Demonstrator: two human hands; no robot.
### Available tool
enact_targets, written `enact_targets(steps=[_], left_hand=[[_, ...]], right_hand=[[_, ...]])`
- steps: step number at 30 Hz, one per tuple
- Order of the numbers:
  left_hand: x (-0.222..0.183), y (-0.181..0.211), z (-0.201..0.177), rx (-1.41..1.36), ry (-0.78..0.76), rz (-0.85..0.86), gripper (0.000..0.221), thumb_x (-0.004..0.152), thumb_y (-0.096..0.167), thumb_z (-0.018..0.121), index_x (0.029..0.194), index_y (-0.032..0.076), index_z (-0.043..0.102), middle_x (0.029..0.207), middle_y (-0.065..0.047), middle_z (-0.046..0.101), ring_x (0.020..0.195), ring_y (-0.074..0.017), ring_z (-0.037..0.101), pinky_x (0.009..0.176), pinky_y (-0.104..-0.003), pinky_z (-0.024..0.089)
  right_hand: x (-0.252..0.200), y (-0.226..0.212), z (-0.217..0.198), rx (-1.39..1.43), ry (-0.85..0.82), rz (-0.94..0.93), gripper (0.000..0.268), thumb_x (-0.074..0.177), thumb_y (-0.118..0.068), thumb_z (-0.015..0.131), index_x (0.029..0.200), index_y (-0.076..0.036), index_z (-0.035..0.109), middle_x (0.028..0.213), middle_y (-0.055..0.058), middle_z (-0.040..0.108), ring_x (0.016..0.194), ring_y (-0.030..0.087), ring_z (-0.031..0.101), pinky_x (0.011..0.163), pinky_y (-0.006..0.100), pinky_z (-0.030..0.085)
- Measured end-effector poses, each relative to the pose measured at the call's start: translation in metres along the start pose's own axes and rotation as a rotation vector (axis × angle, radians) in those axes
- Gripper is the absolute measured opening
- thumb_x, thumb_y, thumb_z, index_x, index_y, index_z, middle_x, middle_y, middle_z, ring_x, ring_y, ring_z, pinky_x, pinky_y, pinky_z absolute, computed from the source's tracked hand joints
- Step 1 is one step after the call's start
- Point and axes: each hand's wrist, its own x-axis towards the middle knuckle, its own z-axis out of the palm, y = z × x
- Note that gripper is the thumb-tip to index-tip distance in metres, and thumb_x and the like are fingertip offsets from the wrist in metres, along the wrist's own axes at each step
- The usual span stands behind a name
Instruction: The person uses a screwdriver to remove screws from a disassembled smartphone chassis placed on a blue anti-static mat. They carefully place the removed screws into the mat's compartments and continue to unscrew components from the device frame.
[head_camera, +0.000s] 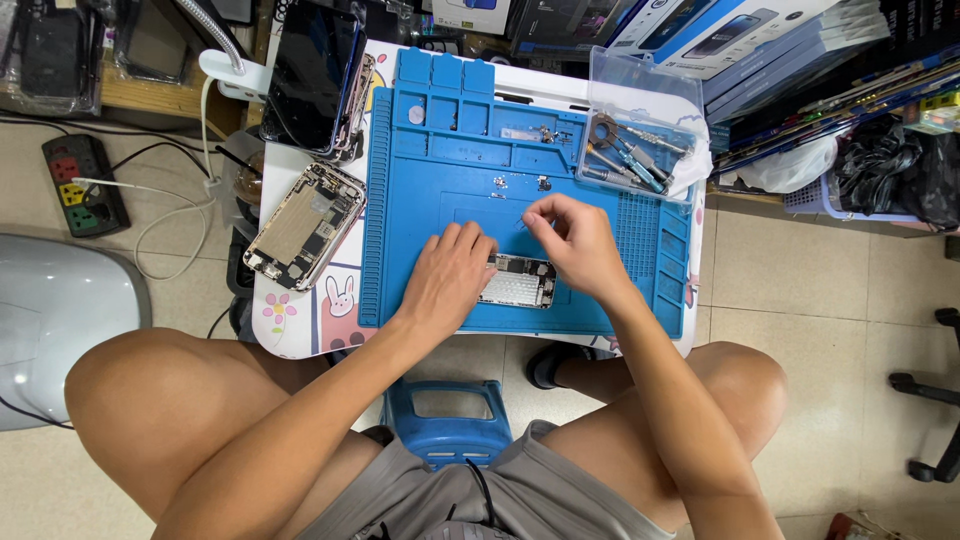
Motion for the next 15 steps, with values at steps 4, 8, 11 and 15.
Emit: enact_targets(steps=[4, 8, 11, 15], left_hand=[[0.002, 0.000, 0.002, 0.011, 0.005, 0.009, 0.025, 0.096, 0.026, 0.074, 0.113, 0.011, 0.064, 0.102, -0.004, 0.050, 0.096, -0.0228, 0.055, 0.073, -0.037, 0.044], [0.002, 0.001, 0.002, -0.005, -0.009, 0.008, 0.024, 0.097, 0.025, 0.075, 0.113, 0.011, 0.066, 0.102, -0.004, 0.051, 0.096, -0.0227, 0.055, 0.073, -0.037, 0.044], [0.005, 0.000, 0.005, -0.014, -0.017, 0.008, 0.024, 0.096, 0.024, 0.075, 0.114, 0.011, 0.067, 0.103, -0.004, 0.050, 0.098, -0.0232, 0.055, 0.074, -0.037, 0.044], [0.006, 0.002, 0.006, -0.002, -0.043, -0.004, 0.024, 0.096, 0.025, 0.075, 0.114, 0.013, 0.067, 0.104, -0.002, 0.049, 0.101, -0.0240, 0.055, 0.076, -0.038, 0.045]], right_hand=[[-0.011, -0.010, -0.021, 0.194, 0.055, 0.022, 0.010, 0.100, -0.008, 0.069, 0.101, -0.008, 0.079, 0.073, 0.004, 0.075, 0.054, 0.006, 0.048, 0.052, 0.023, 0.042], [-0.023, 0.015, -0.043, 0.266, 0.211, 0.056, 0.009, 0.102, -0.007, 0.068, 0.105, -0.007, 0.077, 0.078, 0.003, 0.077, 0.058, 0.002, 0.047, 0.054, 0.019, 0.042], [-0.029, 0.054, -0.061, 0.217, 0.377, 0.087, 0.010, 0.105, -0.005, 0.068, 0.111, -0.005, 0.076, 0.079, 0.004, 0.075, 0.056, 0.001, 0.045, 0.052, 0.018, 0.039], [-0.049, 0.091, -0.087, -0.150, 0.619, 0.115, 0.008, 0.103, -0.005, 0.076, 0.109, -0.004, 0.080, 0.077, 0.005, 0.069, 0.050, 0.010, 0.046, 0.049, 0.025, 0.036]])
